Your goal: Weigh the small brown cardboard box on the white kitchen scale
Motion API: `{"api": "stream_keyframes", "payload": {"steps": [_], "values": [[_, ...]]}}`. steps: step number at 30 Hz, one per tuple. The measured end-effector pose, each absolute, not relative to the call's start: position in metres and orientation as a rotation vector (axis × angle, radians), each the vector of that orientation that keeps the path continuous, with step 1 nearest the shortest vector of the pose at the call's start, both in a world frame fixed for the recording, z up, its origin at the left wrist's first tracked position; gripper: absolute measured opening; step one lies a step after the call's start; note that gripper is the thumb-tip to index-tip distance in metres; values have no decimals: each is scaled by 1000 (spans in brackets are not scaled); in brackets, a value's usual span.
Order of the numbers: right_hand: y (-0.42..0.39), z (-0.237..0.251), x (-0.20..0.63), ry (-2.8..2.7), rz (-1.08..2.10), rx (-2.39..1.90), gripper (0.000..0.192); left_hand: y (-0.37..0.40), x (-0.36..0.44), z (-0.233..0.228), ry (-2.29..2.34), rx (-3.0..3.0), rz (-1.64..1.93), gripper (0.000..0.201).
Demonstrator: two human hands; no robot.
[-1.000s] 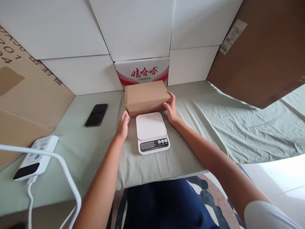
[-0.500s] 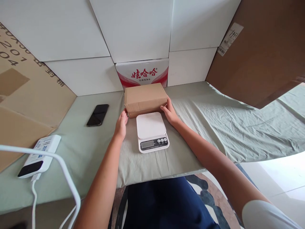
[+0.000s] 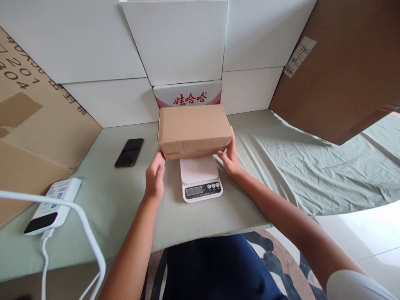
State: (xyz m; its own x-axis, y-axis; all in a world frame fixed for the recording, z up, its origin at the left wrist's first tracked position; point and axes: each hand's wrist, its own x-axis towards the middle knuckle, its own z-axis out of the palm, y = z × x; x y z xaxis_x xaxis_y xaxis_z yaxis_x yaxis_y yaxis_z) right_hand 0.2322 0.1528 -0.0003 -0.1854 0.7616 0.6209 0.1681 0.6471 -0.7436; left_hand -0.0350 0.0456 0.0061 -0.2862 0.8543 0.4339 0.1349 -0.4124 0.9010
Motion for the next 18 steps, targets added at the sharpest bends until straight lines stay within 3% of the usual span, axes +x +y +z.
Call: {"api": "stream_keyframes", "payload": {"steps": [7, 18], "values": [[111, -18, 259, -1736, 730, -746, 87, -20, -28, -13, 1292, 1413, 1638, 82], [106, -13, 258, -1726, 743, -771, 85, -21, -23, -12, 1303, 1339, 1647, 79]]}}
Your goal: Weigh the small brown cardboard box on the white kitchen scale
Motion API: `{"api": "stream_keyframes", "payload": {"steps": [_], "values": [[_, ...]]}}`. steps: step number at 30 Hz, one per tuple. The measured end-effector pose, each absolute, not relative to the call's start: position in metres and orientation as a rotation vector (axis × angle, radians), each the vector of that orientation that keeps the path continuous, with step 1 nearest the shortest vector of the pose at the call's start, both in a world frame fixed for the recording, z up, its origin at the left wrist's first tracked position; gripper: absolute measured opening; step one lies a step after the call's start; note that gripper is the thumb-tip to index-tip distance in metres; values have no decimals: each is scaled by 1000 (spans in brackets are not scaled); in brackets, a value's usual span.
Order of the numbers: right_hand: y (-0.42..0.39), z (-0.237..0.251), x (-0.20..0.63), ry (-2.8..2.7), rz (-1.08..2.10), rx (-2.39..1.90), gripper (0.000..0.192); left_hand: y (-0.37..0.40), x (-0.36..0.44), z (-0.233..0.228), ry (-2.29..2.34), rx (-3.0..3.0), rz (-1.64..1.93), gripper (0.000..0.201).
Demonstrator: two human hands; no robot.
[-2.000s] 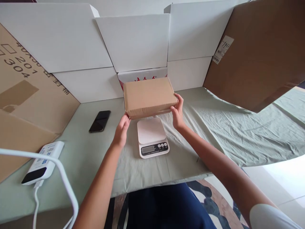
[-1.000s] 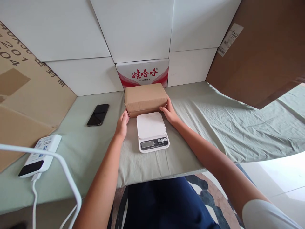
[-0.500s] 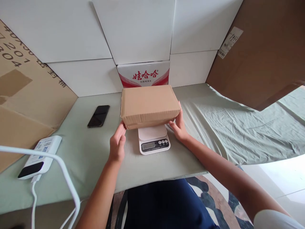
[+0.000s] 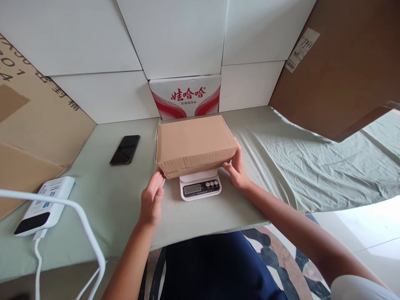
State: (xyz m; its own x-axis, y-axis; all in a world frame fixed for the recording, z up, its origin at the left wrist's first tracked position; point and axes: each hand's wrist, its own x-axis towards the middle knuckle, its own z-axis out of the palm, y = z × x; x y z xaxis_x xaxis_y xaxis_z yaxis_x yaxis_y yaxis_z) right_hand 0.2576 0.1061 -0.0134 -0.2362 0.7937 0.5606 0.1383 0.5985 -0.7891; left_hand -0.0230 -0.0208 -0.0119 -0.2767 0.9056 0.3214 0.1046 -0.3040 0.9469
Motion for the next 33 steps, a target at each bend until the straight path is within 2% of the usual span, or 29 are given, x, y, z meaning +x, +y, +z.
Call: {"api": "stream_keyframes", "payload": {"steps": [6, 19, 33], "values": [[104, -11, 256, -1704, 764, -751, 81, -21, -25, -17, 1326, 1329, 1685, 72], [101, -4, 254, -1609, 744, -790, 86, -20, -22, -12, 1378, 1283, 1716, 75], [102, -4, 254, -1664, 775, -776, 80, -20, -23, -15, 1382, 1344, 1663, 75]]}}
